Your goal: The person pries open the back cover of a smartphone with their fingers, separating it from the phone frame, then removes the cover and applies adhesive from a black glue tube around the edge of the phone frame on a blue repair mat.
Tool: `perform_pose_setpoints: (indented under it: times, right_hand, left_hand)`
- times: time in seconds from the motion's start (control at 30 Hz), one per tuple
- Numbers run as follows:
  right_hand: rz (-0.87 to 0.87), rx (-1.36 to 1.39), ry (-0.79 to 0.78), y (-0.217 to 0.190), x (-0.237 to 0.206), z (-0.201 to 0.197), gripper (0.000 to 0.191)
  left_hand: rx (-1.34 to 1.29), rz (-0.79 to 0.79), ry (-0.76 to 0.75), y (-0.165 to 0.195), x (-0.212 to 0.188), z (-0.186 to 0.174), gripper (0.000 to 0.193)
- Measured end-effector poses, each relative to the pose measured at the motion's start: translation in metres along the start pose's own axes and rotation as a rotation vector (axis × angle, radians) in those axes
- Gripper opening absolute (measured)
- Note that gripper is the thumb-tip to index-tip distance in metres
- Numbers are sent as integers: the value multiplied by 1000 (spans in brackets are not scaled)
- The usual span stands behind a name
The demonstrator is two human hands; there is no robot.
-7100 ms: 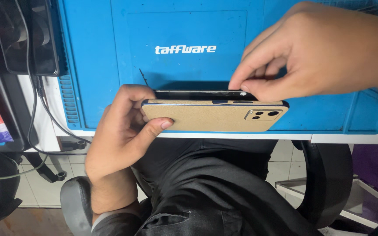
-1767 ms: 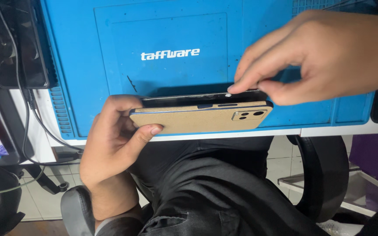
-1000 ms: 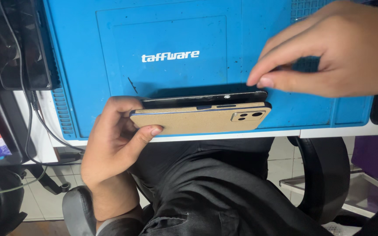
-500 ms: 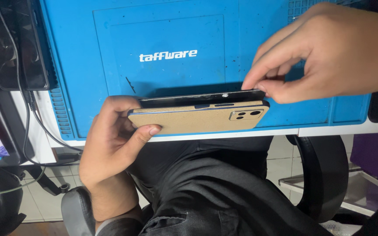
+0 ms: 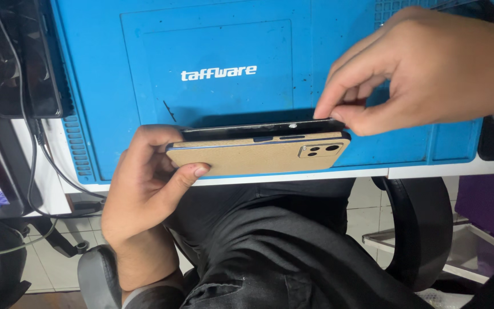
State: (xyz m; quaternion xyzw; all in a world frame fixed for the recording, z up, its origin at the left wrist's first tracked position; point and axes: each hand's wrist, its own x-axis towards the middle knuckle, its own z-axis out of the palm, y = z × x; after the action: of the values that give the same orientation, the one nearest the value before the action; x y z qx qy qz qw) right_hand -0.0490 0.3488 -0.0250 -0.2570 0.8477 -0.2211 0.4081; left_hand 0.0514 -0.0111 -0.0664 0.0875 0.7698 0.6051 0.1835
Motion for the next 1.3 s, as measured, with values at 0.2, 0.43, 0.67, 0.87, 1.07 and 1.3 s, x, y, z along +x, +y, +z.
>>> perform_pose_setpoints:
  times: [0.2,0.43,0.67,0.87,1.07,1.3]
  right_hand:
    - [-53,-7,-27,5,1,0,30]
    - [-120,24,-35,14,0,4,29]
    - [-77,35,-102,28,0,5,38]
    - [-212,77,16,27,-9,-8,60]
    - [-810,155,263,-41,-12,-7,130]
    - [-852,438,500,-78,-27,8,114]
  left_hand:
    - [-7,26,2,1,-1,-1,35]
    - [-69,24,-7,-1,0,2,34]
    - [-66,15,-9,-5,-3,-1,34]
    - [-316,-1,75,-15,-12,1,36]
    - [-890,58,118,-9,-7,11,43]
    - [-1136,-106,59,9,6,41,52]
